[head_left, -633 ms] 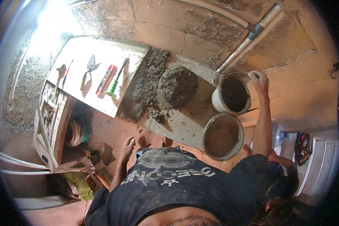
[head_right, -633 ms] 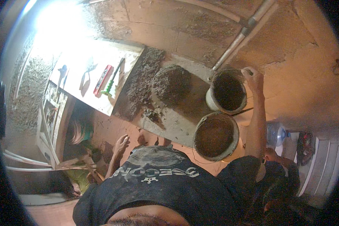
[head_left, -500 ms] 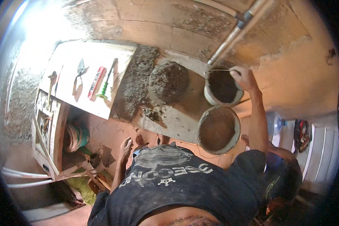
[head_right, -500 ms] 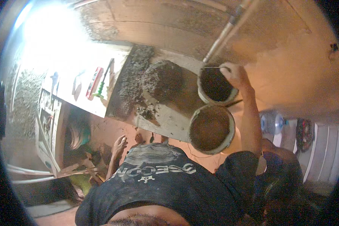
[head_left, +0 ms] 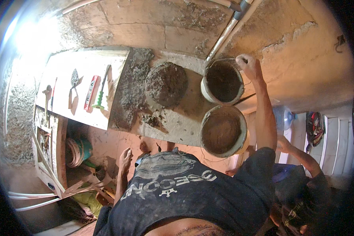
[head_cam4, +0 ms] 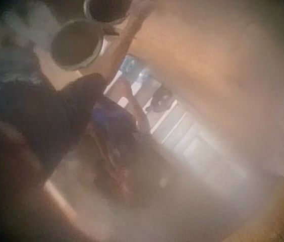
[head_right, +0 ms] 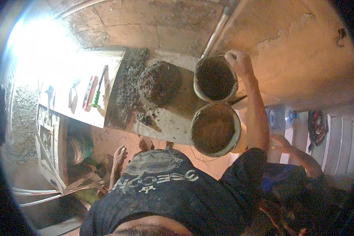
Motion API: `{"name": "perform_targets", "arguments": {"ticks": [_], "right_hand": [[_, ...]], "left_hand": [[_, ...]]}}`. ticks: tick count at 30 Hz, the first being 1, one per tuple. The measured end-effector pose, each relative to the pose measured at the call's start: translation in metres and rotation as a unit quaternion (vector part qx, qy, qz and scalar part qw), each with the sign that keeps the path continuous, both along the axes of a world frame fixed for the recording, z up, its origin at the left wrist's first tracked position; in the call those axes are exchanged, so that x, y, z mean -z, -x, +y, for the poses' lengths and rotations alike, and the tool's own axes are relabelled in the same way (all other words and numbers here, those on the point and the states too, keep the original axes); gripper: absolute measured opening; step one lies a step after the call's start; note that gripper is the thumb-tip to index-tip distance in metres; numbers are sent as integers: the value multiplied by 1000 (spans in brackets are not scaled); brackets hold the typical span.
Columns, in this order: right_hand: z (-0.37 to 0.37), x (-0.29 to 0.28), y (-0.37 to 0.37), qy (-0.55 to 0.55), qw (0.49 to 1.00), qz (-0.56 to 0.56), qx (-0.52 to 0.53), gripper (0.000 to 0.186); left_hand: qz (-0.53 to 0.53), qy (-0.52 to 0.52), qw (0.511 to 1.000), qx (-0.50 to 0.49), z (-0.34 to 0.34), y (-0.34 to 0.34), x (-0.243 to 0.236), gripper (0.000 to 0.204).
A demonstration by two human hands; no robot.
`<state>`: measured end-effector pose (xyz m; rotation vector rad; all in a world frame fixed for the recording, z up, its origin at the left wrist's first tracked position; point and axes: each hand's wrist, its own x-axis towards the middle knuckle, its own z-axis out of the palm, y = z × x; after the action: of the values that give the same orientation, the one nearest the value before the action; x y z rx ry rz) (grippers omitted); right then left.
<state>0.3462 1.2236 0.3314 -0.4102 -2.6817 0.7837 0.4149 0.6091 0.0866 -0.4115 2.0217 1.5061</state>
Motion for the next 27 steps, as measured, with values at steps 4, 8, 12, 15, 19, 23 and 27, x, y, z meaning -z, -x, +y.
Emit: {"name": "perform_targets", "arguments": {"ticks": [4, 8, 12, 15, 19, 23, 27], "right_hand": [[21, 8, 20, -53, 997, 58, 3, 24], [-15, -2, 18, -44, 998, -15, -40, 24], [-61, -6, 12, -117, 982, -81, -126, 24], [-111, -9, 22, -169, 975, -34, -143, 23], [-223, -4, 44, -61, 966, -79, -237, 24], [-323, 58, 67, -28, 910, -134, -392, 27], [-433, 123, 68, 58, 857, -182, -478, 26]], "left_hand": [[13, 3, 1000, 2, -1, 5, -1, 44], [12, 1, 1000, -29, -2, -1, -5, 43], [45, 58, 997, 2, -21, -11, 15, 45], [75, 87, 993, 12, -31, -13, 27, 43], [75, 72, 995, -2, -41, -4, 29, 43], [64, 60, 996, -5, -64, 20, 21, 45], [81, 11, 995, -61, -114, 51, 47, 42]]}}
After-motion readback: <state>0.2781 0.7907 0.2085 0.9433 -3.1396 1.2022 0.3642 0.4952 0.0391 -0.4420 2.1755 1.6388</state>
